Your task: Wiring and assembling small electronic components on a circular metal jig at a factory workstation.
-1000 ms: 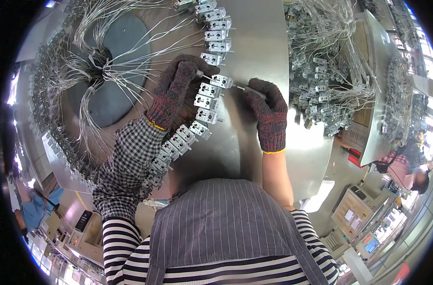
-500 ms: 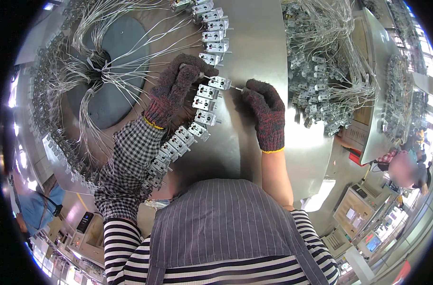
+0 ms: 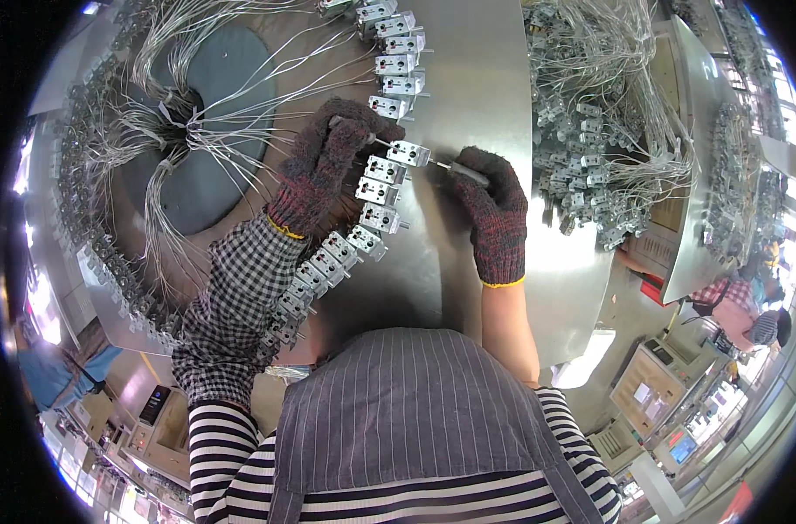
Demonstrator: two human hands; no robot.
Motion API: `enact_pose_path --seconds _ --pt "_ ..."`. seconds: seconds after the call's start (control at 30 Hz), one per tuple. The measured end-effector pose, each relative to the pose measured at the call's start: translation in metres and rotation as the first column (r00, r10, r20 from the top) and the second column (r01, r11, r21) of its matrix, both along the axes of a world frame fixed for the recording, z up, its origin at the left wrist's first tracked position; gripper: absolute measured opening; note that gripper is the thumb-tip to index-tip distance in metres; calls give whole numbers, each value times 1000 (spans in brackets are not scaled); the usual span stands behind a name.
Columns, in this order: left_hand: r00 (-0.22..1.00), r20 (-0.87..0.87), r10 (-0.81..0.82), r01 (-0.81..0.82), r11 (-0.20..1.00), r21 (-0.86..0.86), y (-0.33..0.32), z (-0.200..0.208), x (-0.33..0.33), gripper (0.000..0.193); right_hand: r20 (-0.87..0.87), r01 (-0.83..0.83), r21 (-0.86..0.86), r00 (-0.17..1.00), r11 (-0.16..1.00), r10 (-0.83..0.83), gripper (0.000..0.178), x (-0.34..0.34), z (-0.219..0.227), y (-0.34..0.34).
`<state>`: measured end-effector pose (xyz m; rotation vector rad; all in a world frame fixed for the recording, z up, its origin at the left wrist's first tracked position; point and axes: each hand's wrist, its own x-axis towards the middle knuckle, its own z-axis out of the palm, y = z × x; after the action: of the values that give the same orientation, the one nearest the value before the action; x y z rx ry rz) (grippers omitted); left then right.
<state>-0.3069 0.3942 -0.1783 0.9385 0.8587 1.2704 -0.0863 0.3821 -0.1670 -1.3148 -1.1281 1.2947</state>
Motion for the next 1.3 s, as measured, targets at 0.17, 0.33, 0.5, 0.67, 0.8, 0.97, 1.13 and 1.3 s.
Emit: enact_pose_path --seconds 0.17,0.33,0.5,0.67,0.8,0.97,1.13,1.3 --pt "992 -124 17 -3 993 115 1 -10 2 27 -51 -14 -197 999 980 4 24 3 6 5" --pt "966 250 61 -16 984 -178 -3 -3 6 26 101 24 -158 995 987 -8 27 2 4 2" --pt "966 254 54 -33 996 -85 0 -3 4 25 69 -5 9 998 1000 5 27 4 -5 -1" --pt "997 77 0 4 999 -52 -1 -6 -1 26 59 30 -153 998 988 -21 28 1 -1 1" --pt "1000 -1 -26 26 1000 -2 1 -5 -2 26 -67 -26 -59 997 998 22 32 6 -4 -1" --pt "998 -52 -36 36 999 -4 1 -5 -4 27 -51 -28 -269 999 963 15 39 -1 8 2" --pt "987 -159 -33 33 999 -1 2 -4 -6 26 1 -22 -34 1000 999 22 27 4 -2 1" --pt "999 33 16 -15 999 -44 0 -11 0 26 75 -62 -122 995 991 72 28 2 7 5"
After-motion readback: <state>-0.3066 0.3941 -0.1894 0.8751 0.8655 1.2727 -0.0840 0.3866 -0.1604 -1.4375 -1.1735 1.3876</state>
